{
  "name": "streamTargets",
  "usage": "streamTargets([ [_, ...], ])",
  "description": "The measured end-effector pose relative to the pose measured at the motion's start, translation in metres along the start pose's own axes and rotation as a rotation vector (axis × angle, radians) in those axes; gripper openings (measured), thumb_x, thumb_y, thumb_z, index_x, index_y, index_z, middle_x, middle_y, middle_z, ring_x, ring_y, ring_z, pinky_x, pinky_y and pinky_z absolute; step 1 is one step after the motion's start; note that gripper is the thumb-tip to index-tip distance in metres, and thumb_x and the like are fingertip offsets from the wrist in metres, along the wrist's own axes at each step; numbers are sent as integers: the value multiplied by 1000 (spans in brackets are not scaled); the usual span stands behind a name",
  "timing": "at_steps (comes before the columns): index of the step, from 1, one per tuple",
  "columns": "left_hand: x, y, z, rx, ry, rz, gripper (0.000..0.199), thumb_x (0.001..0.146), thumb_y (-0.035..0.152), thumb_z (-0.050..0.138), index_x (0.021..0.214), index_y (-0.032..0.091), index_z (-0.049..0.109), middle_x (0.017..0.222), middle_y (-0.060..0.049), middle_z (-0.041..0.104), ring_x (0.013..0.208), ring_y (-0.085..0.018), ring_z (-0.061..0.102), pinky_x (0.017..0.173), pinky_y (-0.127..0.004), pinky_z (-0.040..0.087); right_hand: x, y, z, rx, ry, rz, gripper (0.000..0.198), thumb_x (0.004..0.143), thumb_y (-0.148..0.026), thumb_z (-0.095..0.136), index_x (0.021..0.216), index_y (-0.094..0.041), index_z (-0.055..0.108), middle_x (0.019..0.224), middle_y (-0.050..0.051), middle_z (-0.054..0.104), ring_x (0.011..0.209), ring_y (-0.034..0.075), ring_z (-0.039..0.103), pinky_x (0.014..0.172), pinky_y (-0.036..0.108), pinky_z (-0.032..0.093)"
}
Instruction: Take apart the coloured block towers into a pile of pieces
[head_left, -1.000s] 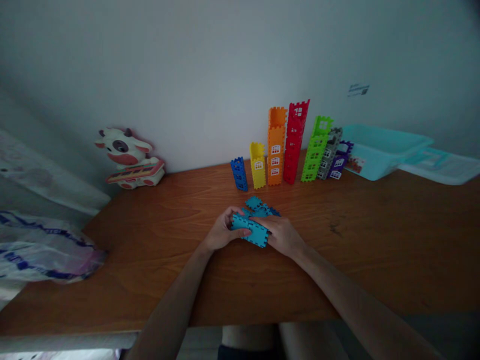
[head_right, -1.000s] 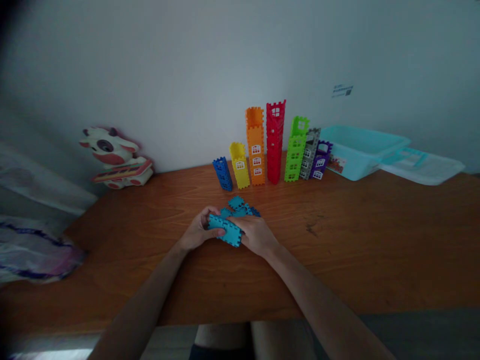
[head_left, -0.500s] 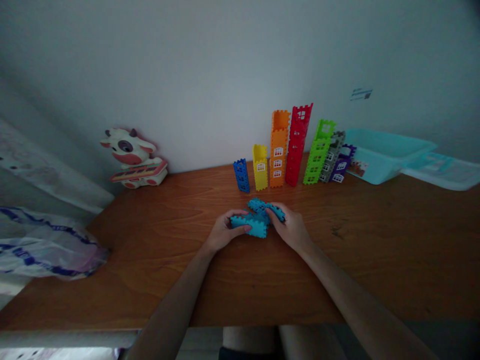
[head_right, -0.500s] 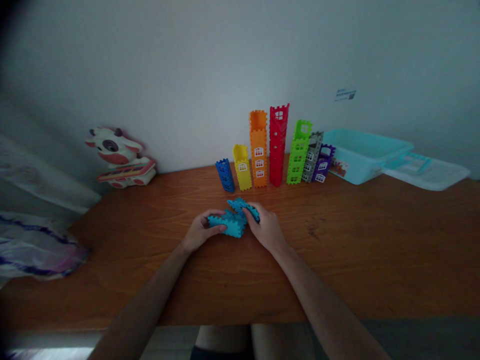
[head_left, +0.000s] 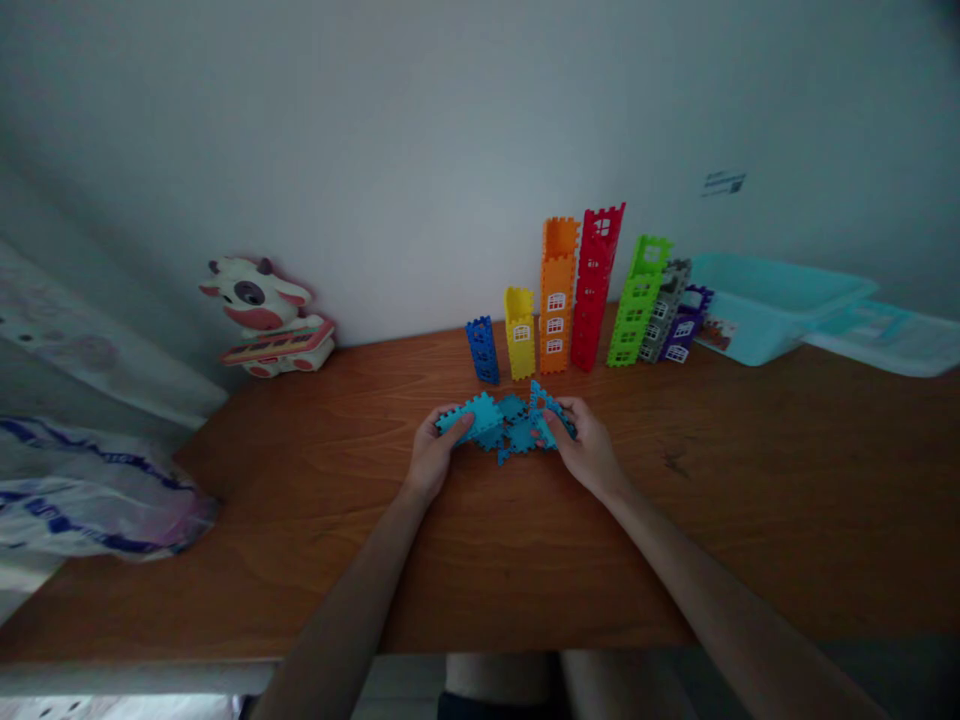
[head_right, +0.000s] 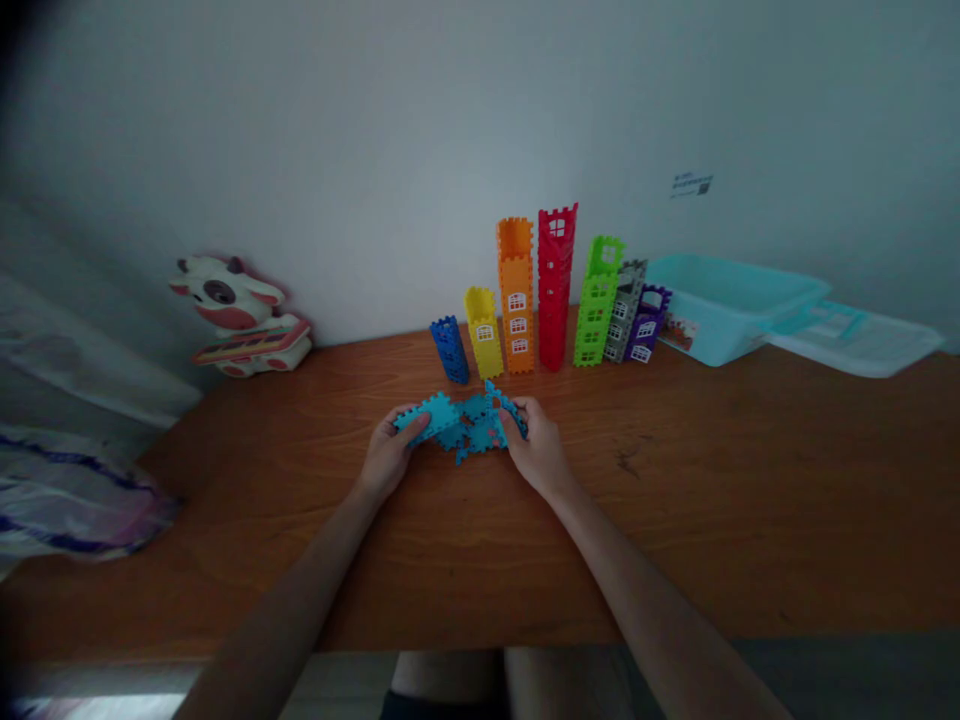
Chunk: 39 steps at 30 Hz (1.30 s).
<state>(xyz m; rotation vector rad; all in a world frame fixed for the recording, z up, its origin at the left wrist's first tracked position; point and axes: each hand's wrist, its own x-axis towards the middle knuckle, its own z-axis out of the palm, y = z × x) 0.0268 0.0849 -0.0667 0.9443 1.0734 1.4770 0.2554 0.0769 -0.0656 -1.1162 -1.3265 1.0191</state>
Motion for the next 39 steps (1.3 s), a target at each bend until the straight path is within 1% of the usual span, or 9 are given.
streamTargets([
  [4, -1, -2, -1, 92, -16, 38, 42, 64, 40, 89, 94, 18, 68, 87, 1, 68, 74, -11, 60, 73, -23, 48, 2, 6, 1, 71, -2, -3, 42, 89, -61, 58, 108, -25, 48, 95, 8, 74, 77, 24, 75, 74, 42, 62],
  [10, -6, 1, 2, 194, -46, 62, 42, 65, 44, 87, 94, 19, 68, 85, 1, 67, 74, -12, 59, 72, -24, 47, -2, -1, 1, -27, -3, 27, 44, 90, -65, 53, 103, -23, 52, 74, 3, 71, 64, 22, 70, 60, 35, 58],
  [15, -8, 4, 4, 257, -54, 80, 41, 66, 46, 86, 93, 19, 68, 85, 0, 66, 74, -13, 58, 72, -24, 47, -5, -8, 0, -129, -28, -44, 40, 93, -61, 54, 97, -22, 57, 61, 0, 67, 50, 17, 64, 49, 27, 50],
  [19, -8, 5, 5, 272, -49, 88, 40, 66, 46, 86, 91, 20, 69, 84, 0, 66, 73, -13, 58, 71, -24, 47, -6, -10, -1, -161, 4, -71, 38, 93, -59, 55, 99, -22, 61, 56, -2, 65, 45, 16, 60, 44, 25, 47],
  [22, -8, 5, 4, 282, -53, 87, 41, 66, 47, 85, 92, 20, 69, 83, 0, 67, 72, -14, 59, 70, -24, 47, -6, -12, -2, -186, 22, -79, 39, 93, -59, 55, 99, -21, 64, 53, -2, 63, 44, 16, 60, 43, 25, 45],
  [26, -8, 4, 4, 293, -49, 90, 41, 67, 47, 85, 94, 20, 70, 85, 0, 68, 74, -14, 60, 72, -24, 48, -6, -13, -2, -223, 36, -119, 38, 93, -57, 56, 99, -21, 66, 52, -3, 61, 46, 17, 61, 49, 27, 48],
  [31, -8, 2, 3, 275, -33, 88, 42, 67, 46, 85, 96, 19, 69, 86, 0, 68, 75, -13, 60, 73, -24, 48, -7, -12, -1, -260, 68, -159, 37, 93, -57, 56, 98, -22, 67, 51, -3, 60, 45, 17, 60, 49, 27, 48],
  [35, -8, 3, 3, 172, -42, 84, 43, 65, 44, 87, 94, 19, 68, 85, 1, 67, 73, -12, 59, 71, -22, 48, -7, -12, 0, -236, 60, -141, 39, 93, -58, 55, 100, -22, 67, 49, -4, 59, 45, 18, 61, 49, 28, 48],
  [39, -12, 5, 4, 41, -112, -20, 49, 57, 48, 91, 89, 18, 70, 80, 1, 67, 69, -12, 59, 70, -25, 48, -8, -11, -1, -214, 19, -125, 37, 95, -55, 52, 107, -22, 62, 64, 0, 69, 54, 20, 68, 56, 30, 54],
])
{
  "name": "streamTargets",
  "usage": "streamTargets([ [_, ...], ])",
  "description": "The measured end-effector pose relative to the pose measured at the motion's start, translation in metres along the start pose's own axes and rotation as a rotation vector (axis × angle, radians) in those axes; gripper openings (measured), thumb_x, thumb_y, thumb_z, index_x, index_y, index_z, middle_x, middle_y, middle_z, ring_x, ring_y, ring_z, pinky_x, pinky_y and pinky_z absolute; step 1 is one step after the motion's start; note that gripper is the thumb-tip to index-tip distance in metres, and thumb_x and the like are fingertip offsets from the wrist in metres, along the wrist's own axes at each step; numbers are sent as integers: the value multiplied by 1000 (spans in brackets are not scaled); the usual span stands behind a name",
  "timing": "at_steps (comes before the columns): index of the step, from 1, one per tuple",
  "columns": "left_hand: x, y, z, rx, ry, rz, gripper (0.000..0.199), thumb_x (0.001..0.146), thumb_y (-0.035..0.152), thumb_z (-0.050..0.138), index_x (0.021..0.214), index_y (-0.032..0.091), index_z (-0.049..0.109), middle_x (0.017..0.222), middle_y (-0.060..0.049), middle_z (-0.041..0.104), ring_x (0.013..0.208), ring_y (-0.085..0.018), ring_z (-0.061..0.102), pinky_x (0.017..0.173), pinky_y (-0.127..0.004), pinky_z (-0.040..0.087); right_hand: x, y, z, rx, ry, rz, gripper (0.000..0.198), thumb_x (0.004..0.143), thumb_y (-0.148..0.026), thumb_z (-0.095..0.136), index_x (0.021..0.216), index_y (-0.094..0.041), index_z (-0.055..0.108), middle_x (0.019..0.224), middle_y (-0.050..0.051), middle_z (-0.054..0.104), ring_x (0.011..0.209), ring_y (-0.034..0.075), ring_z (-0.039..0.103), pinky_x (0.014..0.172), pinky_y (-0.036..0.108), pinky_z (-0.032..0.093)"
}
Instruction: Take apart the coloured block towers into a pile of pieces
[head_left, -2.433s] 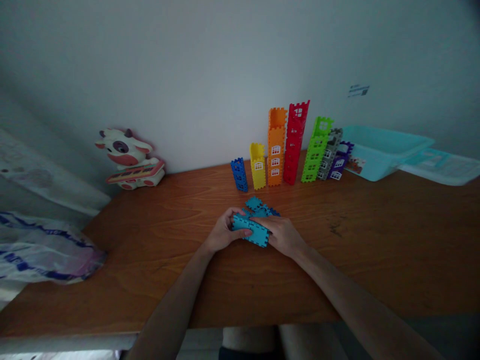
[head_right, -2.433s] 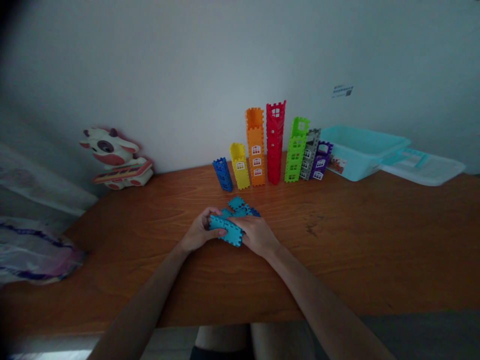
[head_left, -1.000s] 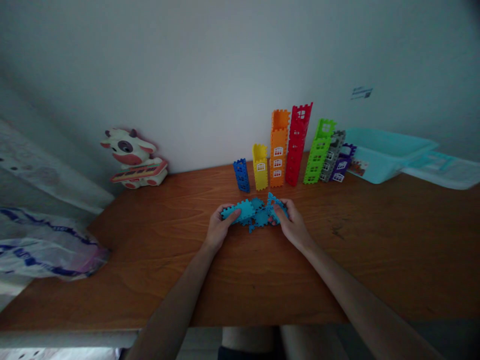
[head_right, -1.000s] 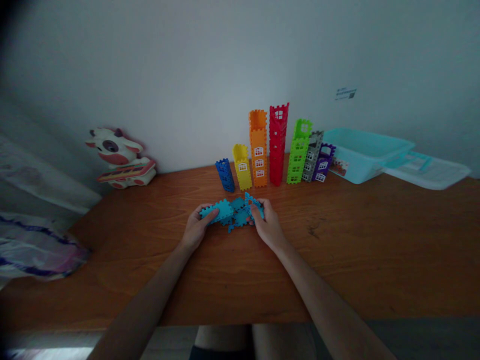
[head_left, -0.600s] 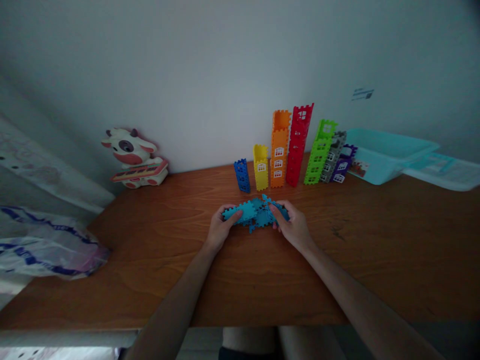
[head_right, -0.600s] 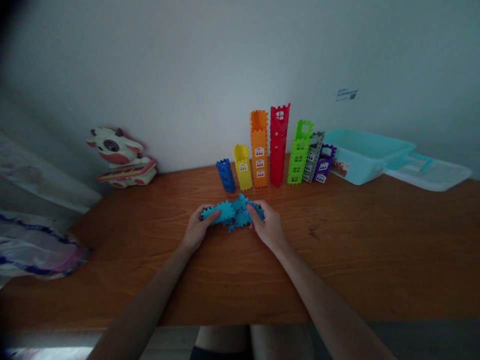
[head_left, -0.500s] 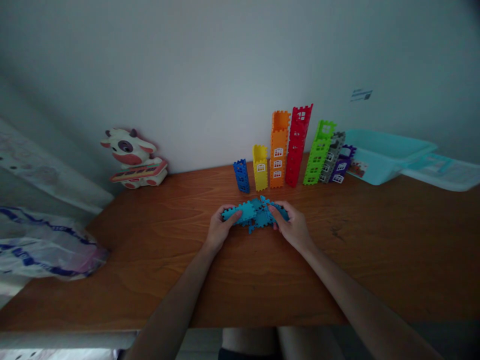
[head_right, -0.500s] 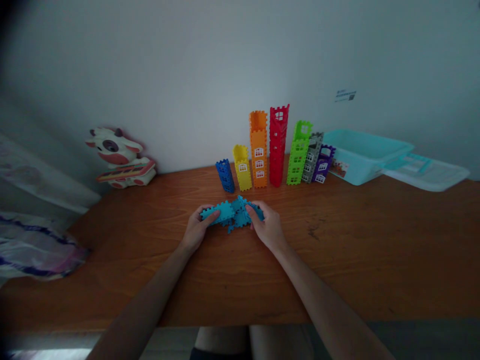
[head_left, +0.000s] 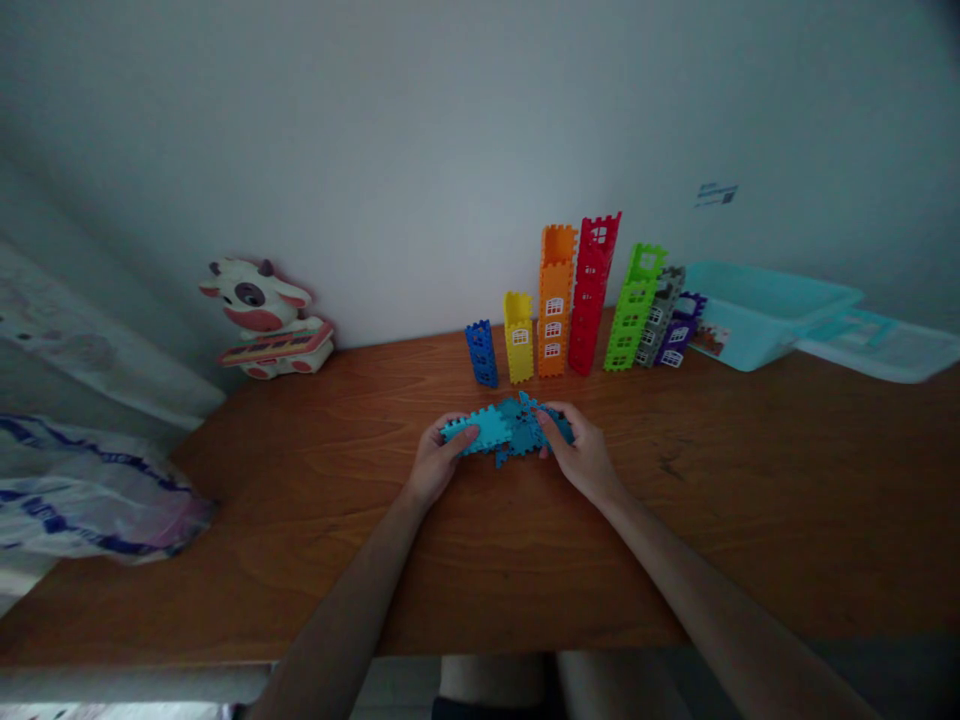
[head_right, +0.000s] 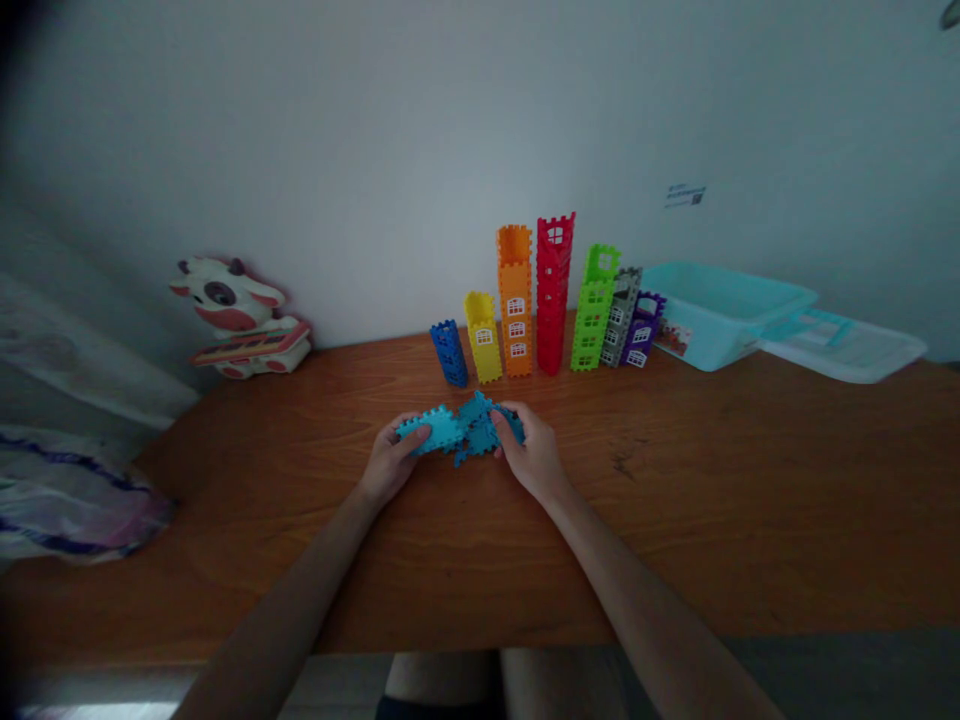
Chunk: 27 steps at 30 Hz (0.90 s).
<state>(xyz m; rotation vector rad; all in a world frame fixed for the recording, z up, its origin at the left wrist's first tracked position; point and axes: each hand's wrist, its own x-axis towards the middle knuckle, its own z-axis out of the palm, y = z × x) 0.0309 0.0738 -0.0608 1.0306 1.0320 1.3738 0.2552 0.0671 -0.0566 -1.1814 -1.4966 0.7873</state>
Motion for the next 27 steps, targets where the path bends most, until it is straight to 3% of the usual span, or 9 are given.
streamTargets([
  [5, -2, -3, 0, 103, -112, 14, 41, 63, 45, 89, 90, 18, 75, 90, -2, 71, 80, -15, 63, 77, -26, 49, -2, 4, 2, -159, -35, -145, 25, 99, -43, 48, 111, -23, 57, 93, 7, 74, 79, 23, 73, 73, 35, 56],
  [8, -1, -7, -1, 156, -75, 47, 41, 63, 46, 89, 91, 19, 76, 94, -3, 72, 84, -17, 64, 80, -28, 50, -2, 7, 3, -223, 15, -193, 23, 99, -40, 48, 110, -22, 56, 102, 11, 73, 90, 26, 72, 80, 38, 55],
  [11, 1, -9, -2, 123, -27, 61, 40, 66, 47, 87, 93, 19, 75, 93, -4, 73, 83, -17, 64, 82, -30, 51, 0, 10, 3, -177, 59, -177, 24, 99, -41, 49, 112, -21, 54, 99, 11, 72, 89, 26, 71, 79, 38, 56],
  [16, 2, -4, 1, 131, -67, 211, 24, 73, 39, 83, 85, 20, 76, 123, -8, 68, 114, -24, 61, 98, -35, 48, 2, 12, 3, -102, 105, -277, 33, 99, -33, 50, 130, -22, 46, 123, 14, 65, 112, 26, 65, 95, 42, 53],
  [19, 0, 0, 3, 180, -78, 246, 22, 75, 40, 82, 86, 21, 77, 123, -9, 68, 117, -25, 61, 101, -38, 47, 2, 11, 3, -180, 22, -365, 24, 101, -27, 44, 122, -25, 57, 117, 11, 67, 110, 25, 64, 98, 44, 51],
  [23, -3, 1, 4, 213, -182, 202, 25, 77, 41, 80, 91, 21, 78, 123, -10, 70, 118, -26, 62, 103, -38, 47, 1, 10, 3, -198, -88, -415, 34, 99, -21, 43, 130, -27, 57, 117, 10, 65, 109, 25, 64, 95, 43, 53],
  [27, 0, -8, -1, 166, -167, 121, 37, 80, 49, 76, 102, 20, 76, 112, -8, 74, 104, -23, 67, 97, -36, 50, -3, 8, 4, -208, -151, -420, 37, 96, -22, 49, 131, -27, 58, 117, 10, 62, 104, 24, 65, 91, 40, 56],
])
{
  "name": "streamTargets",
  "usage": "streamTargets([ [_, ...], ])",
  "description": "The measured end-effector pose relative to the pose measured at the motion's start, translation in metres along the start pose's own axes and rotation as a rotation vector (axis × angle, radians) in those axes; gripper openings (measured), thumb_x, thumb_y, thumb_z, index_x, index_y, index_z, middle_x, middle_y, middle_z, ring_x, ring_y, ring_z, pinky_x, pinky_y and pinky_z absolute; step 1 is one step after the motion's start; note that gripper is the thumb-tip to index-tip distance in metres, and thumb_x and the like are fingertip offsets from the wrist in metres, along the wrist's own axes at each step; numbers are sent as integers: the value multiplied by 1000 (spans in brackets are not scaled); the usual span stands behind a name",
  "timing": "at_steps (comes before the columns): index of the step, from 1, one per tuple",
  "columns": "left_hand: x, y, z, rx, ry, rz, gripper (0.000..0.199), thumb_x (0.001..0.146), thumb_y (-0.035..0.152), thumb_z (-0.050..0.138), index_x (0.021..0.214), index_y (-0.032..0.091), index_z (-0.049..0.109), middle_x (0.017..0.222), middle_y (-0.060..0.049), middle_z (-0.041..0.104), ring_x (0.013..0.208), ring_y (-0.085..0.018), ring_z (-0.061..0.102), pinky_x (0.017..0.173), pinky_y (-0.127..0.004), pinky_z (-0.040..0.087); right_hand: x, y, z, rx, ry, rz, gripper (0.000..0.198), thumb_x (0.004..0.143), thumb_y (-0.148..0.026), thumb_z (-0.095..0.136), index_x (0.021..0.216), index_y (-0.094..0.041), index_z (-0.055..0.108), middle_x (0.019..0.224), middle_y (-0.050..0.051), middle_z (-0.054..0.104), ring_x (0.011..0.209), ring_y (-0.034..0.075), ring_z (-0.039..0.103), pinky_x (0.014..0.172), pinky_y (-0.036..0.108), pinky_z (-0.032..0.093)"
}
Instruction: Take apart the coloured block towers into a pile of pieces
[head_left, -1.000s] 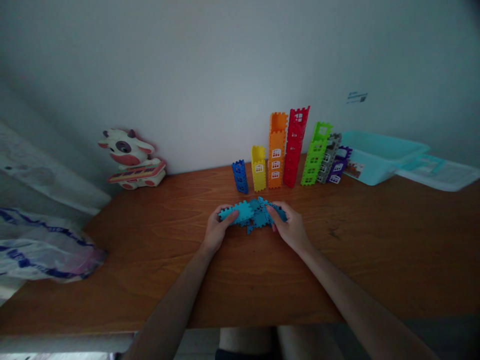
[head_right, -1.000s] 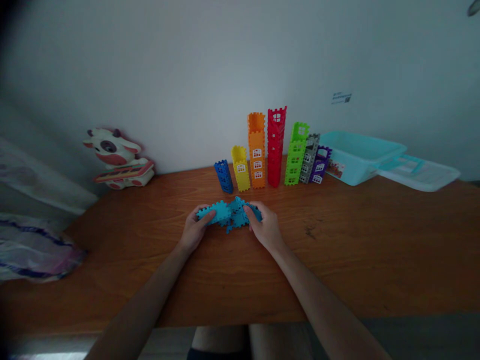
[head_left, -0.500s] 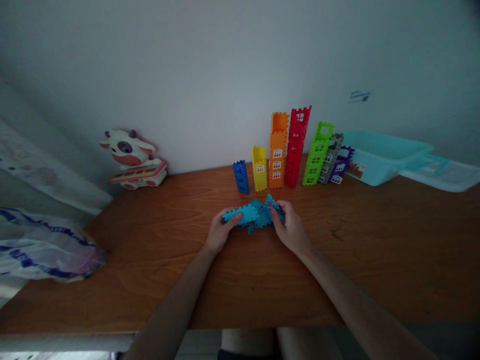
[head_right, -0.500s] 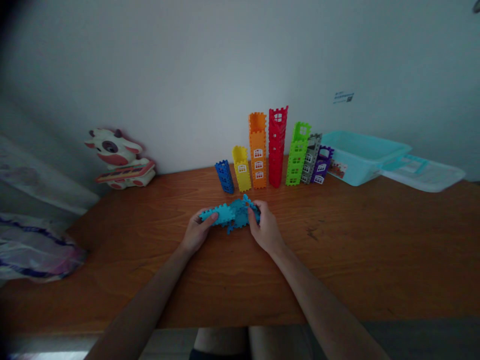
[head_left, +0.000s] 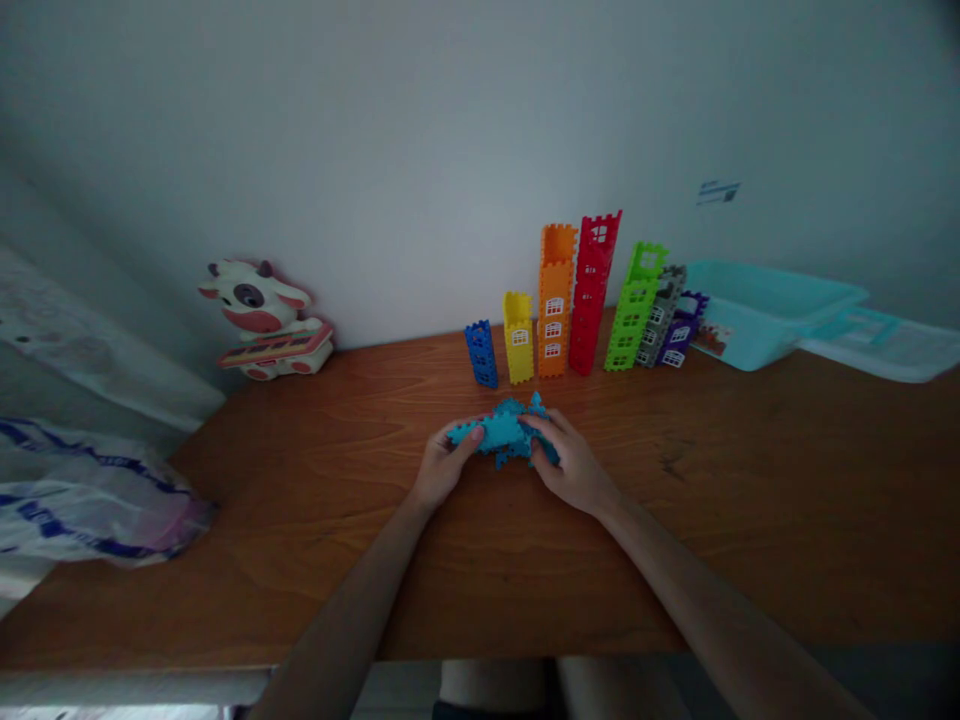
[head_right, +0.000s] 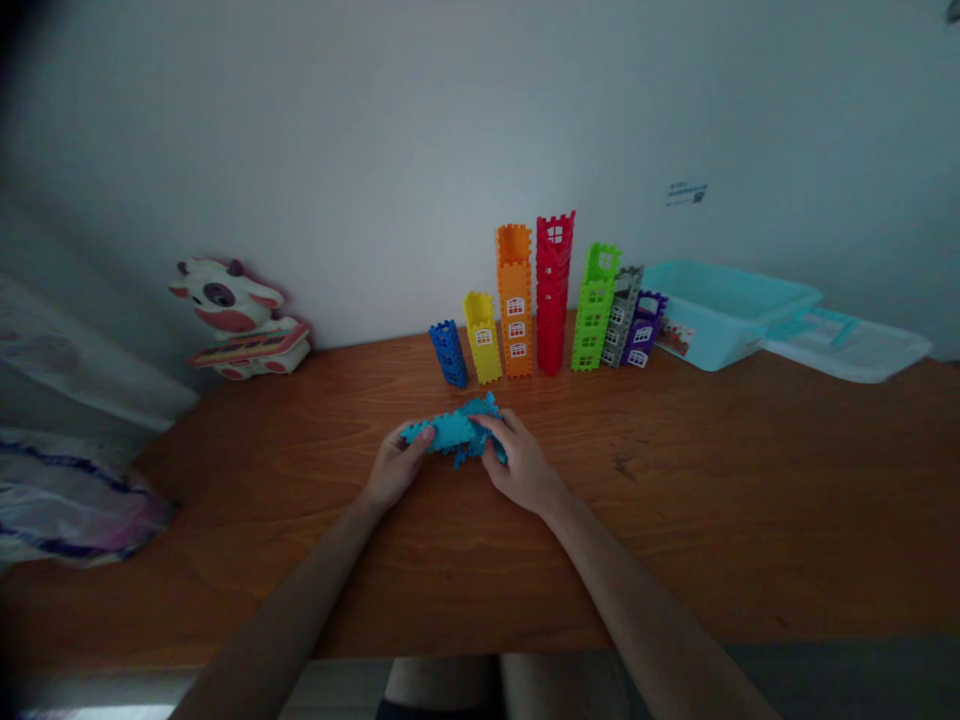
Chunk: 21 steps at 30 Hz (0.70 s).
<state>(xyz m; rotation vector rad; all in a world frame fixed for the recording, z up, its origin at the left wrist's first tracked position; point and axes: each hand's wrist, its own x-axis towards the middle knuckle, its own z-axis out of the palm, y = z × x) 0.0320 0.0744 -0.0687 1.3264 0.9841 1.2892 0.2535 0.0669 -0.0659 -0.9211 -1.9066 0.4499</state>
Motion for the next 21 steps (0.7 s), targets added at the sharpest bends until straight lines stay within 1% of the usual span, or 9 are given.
streamTargets([
  [2, 1, -5, -2, -18, 46, -18, 39, 80, 53, 75, 101, 20, 75, 103, -7, 75, 94, -20, 68, 90, -33, 52, 0, -2, 0, -1, -11, -1, 34, 95, -28, 56, 128, -26, 60, 115, 10, 62, 103, 24, 65, 91, 40, 56],
  [4, 1, -5, -2, -13, 60, -31, 40, 77, 54, 77, 98, 20, 75, 100, -6, 75, 89, -19, 68, 87, -32, 53, 0, -3, 0, 8, -14, 7, 32, 94, -35, 62, 124, -25, 62, 113, 10, 62, 101, 24, 65, 89, 40, 56],
  [7, -2, 2, 2, 40, -4, -80, 43, 67, 49, 86, 97, 20, 75, 98, -5, 76, 85, -19, 68, 86, -33, 54, 1, -3, -1, 18, 9, 28, 24, 95, -39, 62, 114, -25, 65, 106, 8, 62, 96, 23, 65, 85, 39, 56],
  [9, -4, 8, 5, 106, -56, -102, 41, 63, 45, 89, 93, 20, 76, 93, -4, 77, 79, -19, 68, 82, -34, 55, 2, -2, -2, 27, 37, 39, 22, 95, -40, 61, 111, -25, 66, 102, 7, 61, 92, 22, 65, 83, 38, 56],
  [11, -6, 11, 7, 164, -63, -84, 36, 64, 46, 87, 87, 20, 77, 87, -3, 77, 73, -19, 66, 77, -34, 55, 2, -1, -2, 43, 57, 42, 21, 95, -40, 61, 109, -25, 66, 100, 6, 61, 91, 22, 64, 82, 37, 55],
  [14, -6, 14, 9, 195, -3, -24, 32, 69, 48, 83, 80, 19, 76, 79, -2, 75, 67, -18, 63, 72, -32, 54, 3, -3, -3, 50, 53, 31, 19, 94, -42, 63, 99, -24, 68, 96, 5, 61, 88, 21, 64, 80, 35, 54],
  [17, -5, 15, 9, 202, 39, 14, 33, 68, 49, 82, 71, 18, 73, 71, 0, 72, 62, -16, 59, 67, -29, 51, 3, -5, -3, 49, 41, 21, 19, 94, -41, 64, 90, -23, 67, 93, 5, 60, 86, 20, 63, 79, 34, 53],
  [19, -6, 14, 8, 212, 45, 26, 34, 69, 50, 82, 67, 17, 71, 66, 1, 68, 59, -14, 56, 63, -27, 49, 4, -6, -2, 57, 47, 26, 18, 93, -40, 65, 90, -22, 67, 93, 4, 61, 86, 19, 62, 79, 32, 52],
  [21, -6, 13, 7, 216, 38, 32, 34, 70, 49, 81, 68, 17, 71, 65, 2, 68, 59, -13, 56, 62, -26, 48, 4, -6, -2, 67, 57, 38, 17, 93, -38, 66, 91, -22, 67, 92, 4, 61, 86, 18, 62, 79, 32, 52],
])
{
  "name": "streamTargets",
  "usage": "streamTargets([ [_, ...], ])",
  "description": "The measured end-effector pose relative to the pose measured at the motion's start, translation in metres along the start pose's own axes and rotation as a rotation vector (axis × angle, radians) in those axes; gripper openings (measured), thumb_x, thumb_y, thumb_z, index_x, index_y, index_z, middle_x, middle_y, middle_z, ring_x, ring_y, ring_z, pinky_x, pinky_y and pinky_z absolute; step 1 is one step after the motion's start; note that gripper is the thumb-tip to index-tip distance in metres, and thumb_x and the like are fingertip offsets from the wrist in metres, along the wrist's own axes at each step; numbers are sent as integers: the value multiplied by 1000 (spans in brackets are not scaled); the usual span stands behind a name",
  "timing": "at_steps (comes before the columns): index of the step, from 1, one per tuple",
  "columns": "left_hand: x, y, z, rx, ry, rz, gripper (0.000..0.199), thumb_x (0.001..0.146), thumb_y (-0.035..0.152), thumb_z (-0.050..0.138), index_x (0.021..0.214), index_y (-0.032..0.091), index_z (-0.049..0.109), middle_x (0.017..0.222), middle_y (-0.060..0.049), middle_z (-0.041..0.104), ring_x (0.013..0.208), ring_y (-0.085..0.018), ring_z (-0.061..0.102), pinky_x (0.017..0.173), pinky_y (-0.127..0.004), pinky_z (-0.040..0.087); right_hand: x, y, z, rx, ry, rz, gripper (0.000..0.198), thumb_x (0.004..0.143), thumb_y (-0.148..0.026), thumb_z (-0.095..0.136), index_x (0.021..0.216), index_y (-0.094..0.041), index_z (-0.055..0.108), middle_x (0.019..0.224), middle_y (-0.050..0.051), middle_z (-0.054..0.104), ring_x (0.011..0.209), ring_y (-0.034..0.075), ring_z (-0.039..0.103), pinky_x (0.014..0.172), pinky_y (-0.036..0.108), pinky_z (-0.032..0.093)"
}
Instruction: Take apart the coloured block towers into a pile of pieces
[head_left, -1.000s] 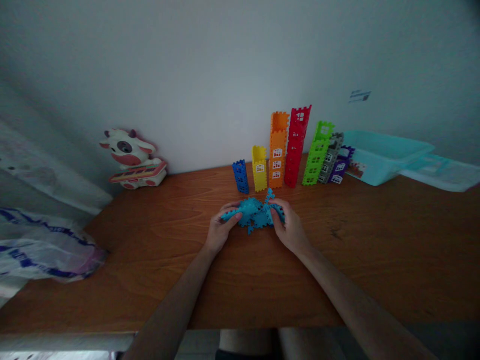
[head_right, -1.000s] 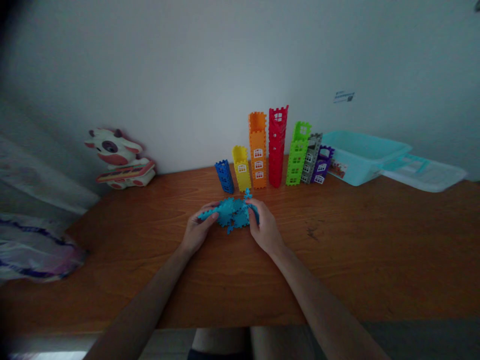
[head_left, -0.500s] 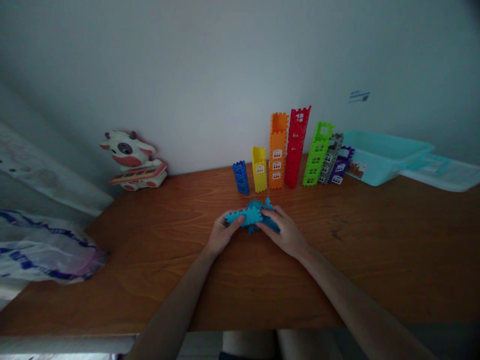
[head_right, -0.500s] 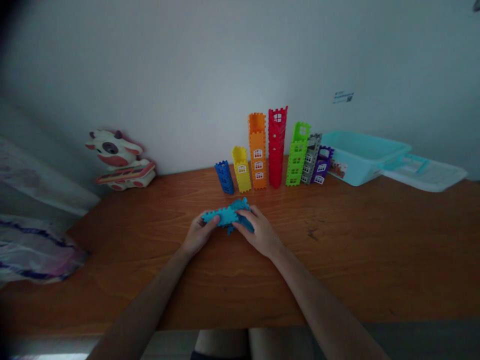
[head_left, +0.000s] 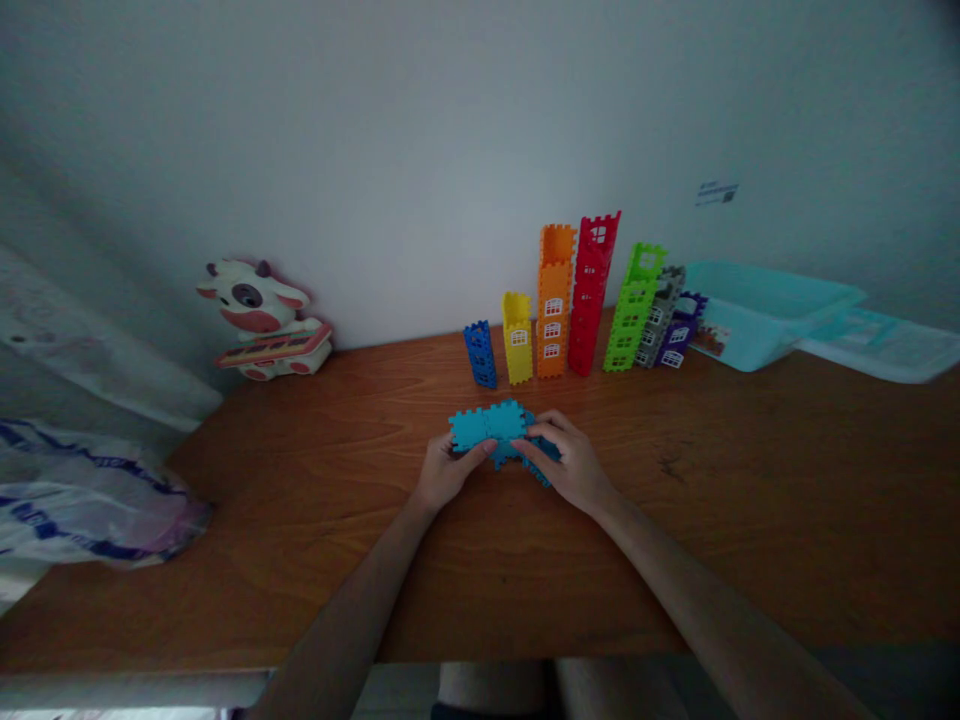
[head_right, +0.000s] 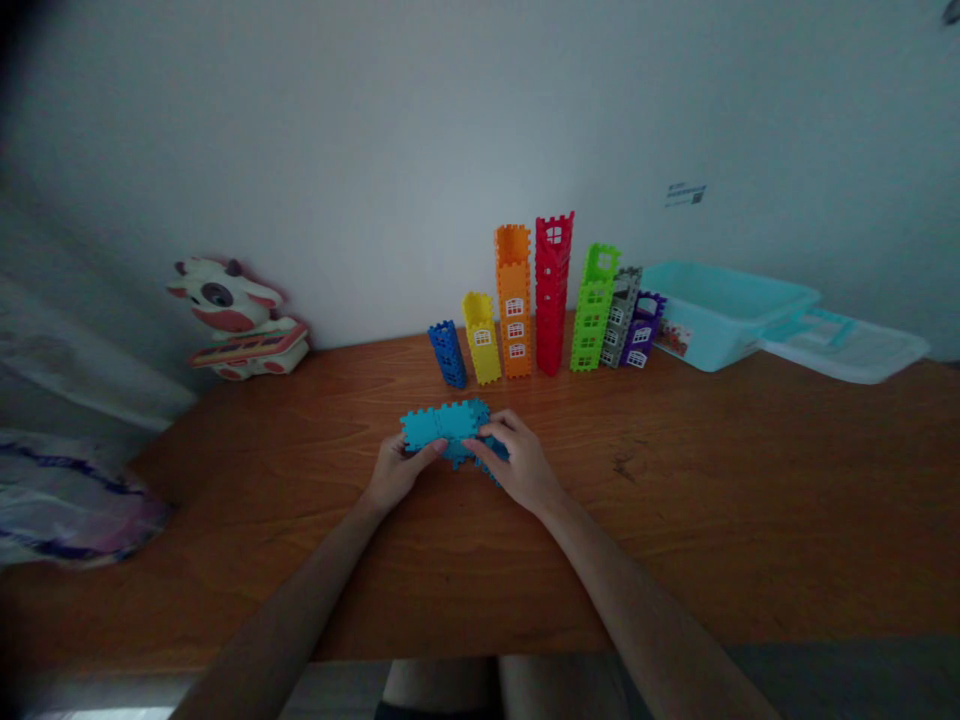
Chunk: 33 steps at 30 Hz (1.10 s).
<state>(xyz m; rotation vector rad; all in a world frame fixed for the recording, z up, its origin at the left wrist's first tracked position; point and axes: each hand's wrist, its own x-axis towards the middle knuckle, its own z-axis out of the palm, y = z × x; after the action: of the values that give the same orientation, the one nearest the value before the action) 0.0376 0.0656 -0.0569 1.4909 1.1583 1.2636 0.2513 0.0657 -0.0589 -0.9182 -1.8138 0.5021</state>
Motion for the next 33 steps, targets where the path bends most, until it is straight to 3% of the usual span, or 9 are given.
streamTargets([
  [12, 1, 5, 3, -137, -52, -127, 33, 69, 49, 83, 71, 17, 75, 73, -1, 75, 62, -15, 64, 67, -29, 54, 1, 1, 2, 93, -42, 152, 21, 95, -40, 61, 88, -23, 70, 87, 3, 64, 82, 18, 63, 76, 32, 48],
  [19, 8, -13, -1, -333, 97, -139, 32, 72, 43, 83, 86, 16, 77, 90, -4, 78, 76, -17, 69, 79, -30, 56, 1, 5, 1, 138, -13, 207, 26, 97, -38, 54, 113, -26, 72, 101, 6, 65, 92, 20, 64, 78, 33, 49],
  [24, 13, -9, -2, -531, 278, -184, 33, 61, 39, 89, 82, 18, 74, 84, -2, 77, 72, -15, 68, 71, -26, 56, 2, 10, 2, 267, 91, 355, 52, 91, -46, 62, 139, -26, 53, 107, 6, 70, 87, 21, 66, 79, 36, 53],
  [26, 15, -7, -2, -547, 315, -198, 34, 59, 38, 90, 80, 18, 73, 82, -1, 76, 70, -14, 68, 68, -25, 55, 3, 12, 2, 348, 123, 441, 53, 87, -51, 66, 132, -24, 58, 102, 6, 72, 82, 21, 67, 75, 35, 54],
  [30, 15, -10, -2, -521, 307, -193, 33, 61, 38, 89, 80, 17, 73, 83, -3, 76, 71, -15, 68, 70, -26, 55, 7, 16, 1, 490, 190, 531, 41, 81, -60, 68, 98, -23, 67, 91, 5, 73, 80, 22, 66, 71, 33, 53],
  [33, 14, -18, -3, -477, 271, -170, 32, 65, 38, 87, 84, 16, 75, 88, -4, 77, 76, -17, 69, 78, -29, 56, 8, 15, 1, 634, 261, 550, 39, 78, -58, 72, 97, -25, 65, 85, 1, 70, 73, 18, 62, 66, 30, 51],
])
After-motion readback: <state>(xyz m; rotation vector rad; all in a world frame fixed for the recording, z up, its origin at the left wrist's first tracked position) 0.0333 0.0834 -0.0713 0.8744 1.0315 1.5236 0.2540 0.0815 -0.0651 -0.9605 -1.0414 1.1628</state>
